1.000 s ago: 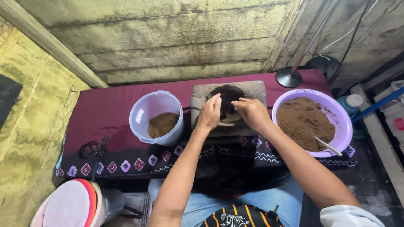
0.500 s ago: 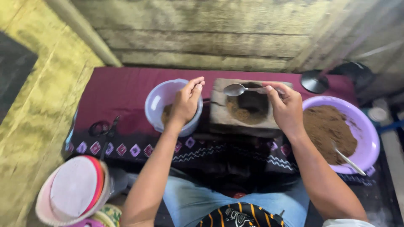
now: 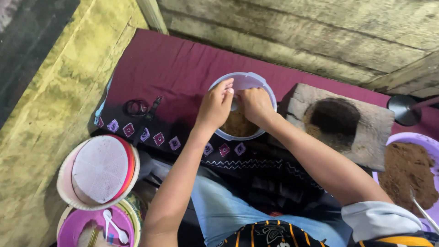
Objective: Mixing and grinding a brown powder substance using a spoon, bowls, and a stone mortar and pestle.
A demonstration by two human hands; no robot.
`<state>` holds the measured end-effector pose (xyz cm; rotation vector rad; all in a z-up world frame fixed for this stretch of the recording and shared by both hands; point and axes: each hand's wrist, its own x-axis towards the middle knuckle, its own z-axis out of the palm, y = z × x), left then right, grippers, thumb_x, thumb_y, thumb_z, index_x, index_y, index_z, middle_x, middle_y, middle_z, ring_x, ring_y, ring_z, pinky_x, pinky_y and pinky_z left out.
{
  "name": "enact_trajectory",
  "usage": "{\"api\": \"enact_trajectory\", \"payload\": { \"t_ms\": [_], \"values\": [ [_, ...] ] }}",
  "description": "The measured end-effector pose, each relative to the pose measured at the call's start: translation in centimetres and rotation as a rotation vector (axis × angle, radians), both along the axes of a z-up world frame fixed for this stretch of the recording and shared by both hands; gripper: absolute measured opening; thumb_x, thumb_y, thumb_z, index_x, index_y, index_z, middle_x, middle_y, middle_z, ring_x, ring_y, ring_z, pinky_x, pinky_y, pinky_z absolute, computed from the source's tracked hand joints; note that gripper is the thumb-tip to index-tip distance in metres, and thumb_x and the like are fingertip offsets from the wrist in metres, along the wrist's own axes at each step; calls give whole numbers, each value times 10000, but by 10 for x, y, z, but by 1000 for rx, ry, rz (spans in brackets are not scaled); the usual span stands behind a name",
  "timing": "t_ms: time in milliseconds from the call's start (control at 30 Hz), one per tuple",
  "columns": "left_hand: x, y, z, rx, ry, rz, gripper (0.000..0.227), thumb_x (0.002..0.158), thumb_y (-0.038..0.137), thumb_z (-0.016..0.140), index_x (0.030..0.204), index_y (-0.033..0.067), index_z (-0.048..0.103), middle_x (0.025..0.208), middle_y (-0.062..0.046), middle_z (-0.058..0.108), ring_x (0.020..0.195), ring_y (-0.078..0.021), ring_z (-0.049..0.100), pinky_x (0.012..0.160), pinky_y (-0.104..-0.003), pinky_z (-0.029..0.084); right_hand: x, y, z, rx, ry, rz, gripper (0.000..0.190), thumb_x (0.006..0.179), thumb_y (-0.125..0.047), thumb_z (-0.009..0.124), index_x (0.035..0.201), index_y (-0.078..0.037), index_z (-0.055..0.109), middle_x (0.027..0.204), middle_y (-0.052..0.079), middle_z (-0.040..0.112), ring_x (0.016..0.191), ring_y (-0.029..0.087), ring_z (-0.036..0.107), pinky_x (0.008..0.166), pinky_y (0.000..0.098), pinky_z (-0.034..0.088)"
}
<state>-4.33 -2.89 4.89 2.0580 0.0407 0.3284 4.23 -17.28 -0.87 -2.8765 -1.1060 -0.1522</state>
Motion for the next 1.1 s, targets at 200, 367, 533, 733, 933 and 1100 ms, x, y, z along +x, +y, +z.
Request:
{"api": "enact_trajectory", "payload": {
  "t_ms": [200,367,533,733,933,1100],
  "values": [
    [-1,3,-5,-43,-3,8,400,1038,191,492,1370,-4,599,1253,-296,672,1159,-425,670,948,-454,596,-5,10,-33,35,204,5,160,760,-125,663,823,-32,778,675,177,723,713,420,736,616,494,591],
    [-7,9,-4,-115,3,32,402,1037,210,482,1369,19,606,1264,-281,676,1177,-414,662,969,-459,584,3,10,-36,189,427,-89,246,823,-178,685,898,44,760,802,297,718,834,516,708,661,593,553],
    [-25,21,9,-133,27,90,392,1026,218,490,1354,54,628,1247,-253,696,1173,-400,668,976,-458,580,-4,9,16,354,520,-84,230,906,-141,644,1001,25,771,897,317,727,925,570,673,720,612,556],
    [-33,22,17,-162,60,141,409,1019,235,482,1355,53,627,1268,-233,694,1200,-383,658,1013,-465,556,8,-9,30,387,545,-233,308,944,-291,595,1141,-127,767,885,132,778,973,408,717,826,531,566],
    [-29,15,9,-102,117,156,401,1015,257,481,1328,73,652,1267,-206,700,1196,-349,664,1018,-460,550,12,-28,35,449,532,-265,287,945,-306,594,1113,-160,775,825,75,778,937,324,741,805,471,572],
    [-29,11,15,-160,238,213,444,1013,362,457,1347,148,658,1315,-165,686,1232,-322,650,1041,-432,531,4,-46,76,583,668,-327,248,947,-298,596,1068,-175,774,827,21,780,741,166,691,707,306,529]
  ]
}}
